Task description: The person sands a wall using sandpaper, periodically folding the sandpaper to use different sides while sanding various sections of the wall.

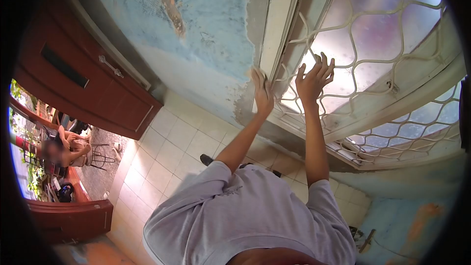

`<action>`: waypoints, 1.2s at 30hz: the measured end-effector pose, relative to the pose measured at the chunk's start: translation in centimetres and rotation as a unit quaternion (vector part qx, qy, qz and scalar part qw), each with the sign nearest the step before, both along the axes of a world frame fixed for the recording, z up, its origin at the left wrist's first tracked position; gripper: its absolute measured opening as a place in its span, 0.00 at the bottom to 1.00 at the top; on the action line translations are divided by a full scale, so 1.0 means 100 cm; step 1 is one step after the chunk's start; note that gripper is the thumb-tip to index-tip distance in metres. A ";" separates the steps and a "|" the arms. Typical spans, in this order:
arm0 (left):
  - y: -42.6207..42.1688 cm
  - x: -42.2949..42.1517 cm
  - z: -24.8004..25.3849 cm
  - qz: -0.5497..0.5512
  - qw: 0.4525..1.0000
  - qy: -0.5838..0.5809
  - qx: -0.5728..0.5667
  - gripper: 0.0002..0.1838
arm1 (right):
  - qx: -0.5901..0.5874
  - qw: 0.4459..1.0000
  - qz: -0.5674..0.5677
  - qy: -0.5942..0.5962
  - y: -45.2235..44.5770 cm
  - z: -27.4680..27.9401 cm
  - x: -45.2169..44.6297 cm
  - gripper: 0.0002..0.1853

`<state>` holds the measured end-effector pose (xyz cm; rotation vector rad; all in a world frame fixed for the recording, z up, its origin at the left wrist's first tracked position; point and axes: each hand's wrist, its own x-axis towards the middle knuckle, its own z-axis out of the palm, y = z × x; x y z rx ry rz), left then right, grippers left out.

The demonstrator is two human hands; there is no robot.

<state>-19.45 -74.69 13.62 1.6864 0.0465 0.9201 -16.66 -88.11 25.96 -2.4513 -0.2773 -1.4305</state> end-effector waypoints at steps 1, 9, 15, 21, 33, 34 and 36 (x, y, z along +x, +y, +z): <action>-0.005 -0.011 -0.022 -0.020 0.999 0.038 -0.015 0.31 | -0.005 1.000 -0.005 -0.005 -0.001 0.000 0.002 0.30; 0.052 0.044 0.178 0.029 0.984 -0.135 0.116 0.31 | -0.023 1.000 -0.002 -0.012 -0.004 -0.001 0.003 0.30; 0.008 0.026 0.031 0.033 0.996 -0.067 0.038 0.31 | 0.000 1.000 0.000 -0.015 -0.002 -0.001 0.004 0.30; -0.012 0.025 0.058 0.083 0.985 -0.057 -0.138 0.29 | -0.079 0.997 -0.011 -0.017 -0.019 -0.003 0.007 0.30; 0.003 0.016 0.021 0.050 0.998 -0.039 0.007 0.30 | -0.021 0.999 -0.017 -0.043 -0.003 -0.003 0.008 0.29; -0.008 0.003 -0.003 0.029 0.998 0.007 -0.055 0.30 | -0.021 0.999 -0.019 -0.044 -0.003 -0.005 0.007 0.29; -0.010 0.005 0.001 0.054 0.993 0.014 -0.104 0.30 | -0.032 0.998 -0.023 -0.042 -0.006 -0.004 0.009 0.28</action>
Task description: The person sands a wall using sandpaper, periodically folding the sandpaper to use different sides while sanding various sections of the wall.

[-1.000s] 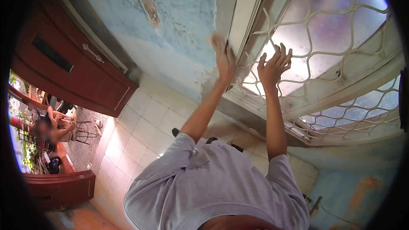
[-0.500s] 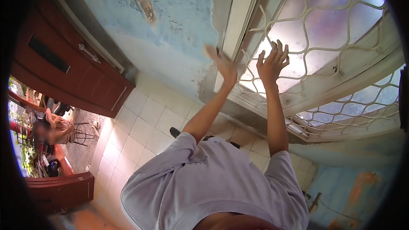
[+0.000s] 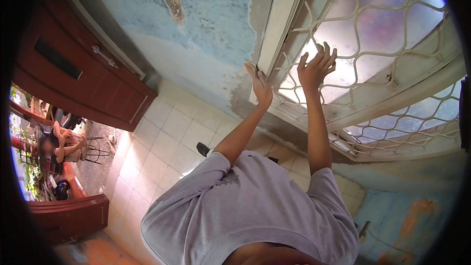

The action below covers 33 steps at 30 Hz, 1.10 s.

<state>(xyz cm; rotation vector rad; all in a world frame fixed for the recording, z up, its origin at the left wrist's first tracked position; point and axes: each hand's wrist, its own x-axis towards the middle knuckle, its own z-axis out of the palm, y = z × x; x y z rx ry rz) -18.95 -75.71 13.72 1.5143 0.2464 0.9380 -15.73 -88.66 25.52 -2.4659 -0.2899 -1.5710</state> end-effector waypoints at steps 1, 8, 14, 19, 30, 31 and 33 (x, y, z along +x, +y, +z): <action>0.001 -0.001 0.018 0.025 0.998 0.008 -0.048 0.30 | -0.003 1.000 0.001 -0.003 -0.002 0.003 0.003 0.28; 0.071 0.047 0.193 0.033 0.956 -0.174 0.235 0.29 | -0.020 1.000 0.005 -0.002 -0.004 0.003 -0.003 0.29; 0.007 0.004 -0.008 -0.004 1.000 0.002 -0.011 0.33 | 0.010 0.999 0.032 0.017 -0.001 0.006 -0.009 0.30; 0.027 0.028 0.044 0.037 0.998 -0.047 0.000 0.33 | -0.010 0.998 0.026 0.055 -0.008 0.003 -0.009 0.31; 0.001 0.014 -0.017 0.031 0.999 -0.029 -0.030 0.30 | -0.017 1.000 0.025 -0.007 0.005 0.001 0.000 0.38; -0.003 0.021 -0.027 0.032 0.999 -0.029 -0.033 0.30 | -0.022 0.999 0.024 0.011 0.004 0.002 -0.002 0.40; -0.007 0.036 -0.035 0.058 0.963 0.044 -0.259 0.33 | -0.030 0.999 0.020 0.028 0.002 0.004 -0.003 0.42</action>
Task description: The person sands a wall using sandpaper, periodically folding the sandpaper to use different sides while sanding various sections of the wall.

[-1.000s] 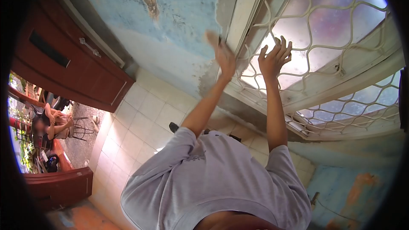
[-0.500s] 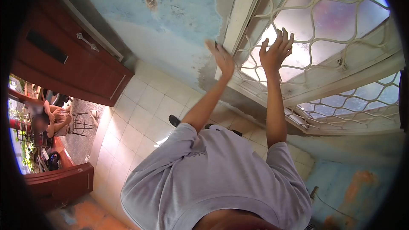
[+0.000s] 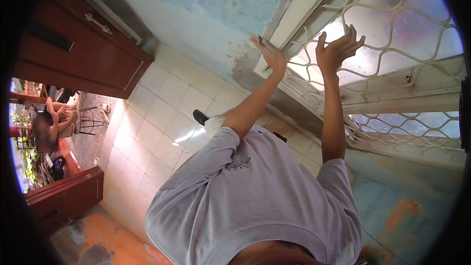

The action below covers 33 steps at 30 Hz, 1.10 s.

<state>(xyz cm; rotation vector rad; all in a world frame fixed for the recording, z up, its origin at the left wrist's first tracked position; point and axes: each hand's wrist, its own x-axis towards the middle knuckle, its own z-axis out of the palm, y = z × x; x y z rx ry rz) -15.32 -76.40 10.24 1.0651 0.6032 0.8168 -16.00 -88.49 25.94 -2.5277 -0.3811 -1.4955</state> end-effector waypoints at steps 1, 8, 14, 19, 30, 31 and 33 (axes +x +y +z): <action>0.002 -0.003 0.016 -0.001 1.000 0.002 -0.004 0.33 | -0.006 1.000 0.007 0.004 -0.001 0.001 -0.001 0.43; -0.004 -0.014 0.102 -0.069 0.983 -0.140 0.091 0.39 | 0.003 1.000 0.024 0.014 -0.004 -0.002 0.002 0.46; 0.010 -0.026 0.007 -0.075 0.970 0.085 -0.217 0.39 | -0.011 0.999 0.028 0.018 -0.004 -0.001 0.001 0.47; 0.017 -0.020 0.077 -0.034 0.993 -0.031 0.108 0.39 | -0.004 1.000 0.026 0.000 0.000 -0.002 0.002 0.47; 0.105 -0.048 -0.055 -0.297 0.910 0.142 -0.253 0.30 | 0.017 0.999 0.034 -0.001 -0.001 0.000 -0.004 0.44; 0.118 -0.060 -0.055 -0.345 0.888 0.129 -0.277 0.29 | 0.029 0.997 0.067 0.015 -0.002 0.002 -0.011 0.44; 0.144 -0.099 -0.055 -0.384 0.890 0.109 -0.222 0.27 | 0.057 0.993 0.100 0.023 0.002 -0.012 -0.029 0.44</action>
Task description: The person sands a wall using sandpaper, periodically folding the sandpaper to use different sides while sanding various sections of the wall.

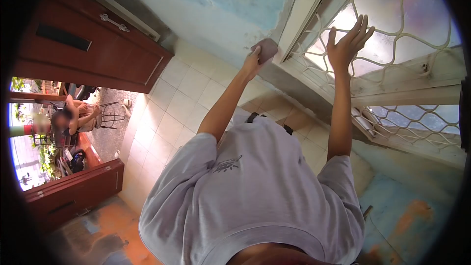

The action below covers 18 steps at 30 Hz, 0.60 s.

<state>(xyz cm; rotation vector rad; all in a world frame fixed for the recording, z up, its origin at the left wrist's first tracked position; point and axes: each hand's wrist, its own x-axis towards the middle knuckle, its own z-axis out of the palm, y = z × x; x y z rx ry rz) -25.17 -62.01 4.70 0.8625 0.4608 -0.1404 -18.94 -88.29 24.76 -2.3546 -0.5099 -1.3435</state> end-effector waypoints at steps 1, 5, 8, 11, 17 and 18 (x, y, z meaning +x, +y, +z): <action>0.011 -0.022 0.001 -0.035 0.997 -0.054 0.031 0.26 | 0.023 0.999 0.035 0.003 0.004 -0.010 -0.011 0.45; 0.035 -0.106 0.013 -0.070 0.990 -0.021 0.122 0.24 | 0.156 0.955 0.104 0.230 0.038 -0.146 -0.095 0.37; 0.050 -0.156 0.014 -0.133 0.958 0.005 0.255 0.22 | 0.243 0.709 0.208 0.629 0.055 -0.286 -0.168 0.39; 0.063 -0.187 0.012 -0.171 0.916 -0.009 0.364 0.23 | 0.538 0.290 0.231 0.757 0.085 -0.252 -0.212 0.40; 0.090 -0.218 0.016 -0.120 0.872 -0.059 0.471 0.18 | 0.466 0.393 0.267 0.747 0.146 -0.224 -0.247 0.36; 0.100 -0.221 0.020 -0.107 0.870 -0.062 0.476 0.17 | 0.416 0.439 0.274 0.748 0.157 -0.215 -0.244 0.35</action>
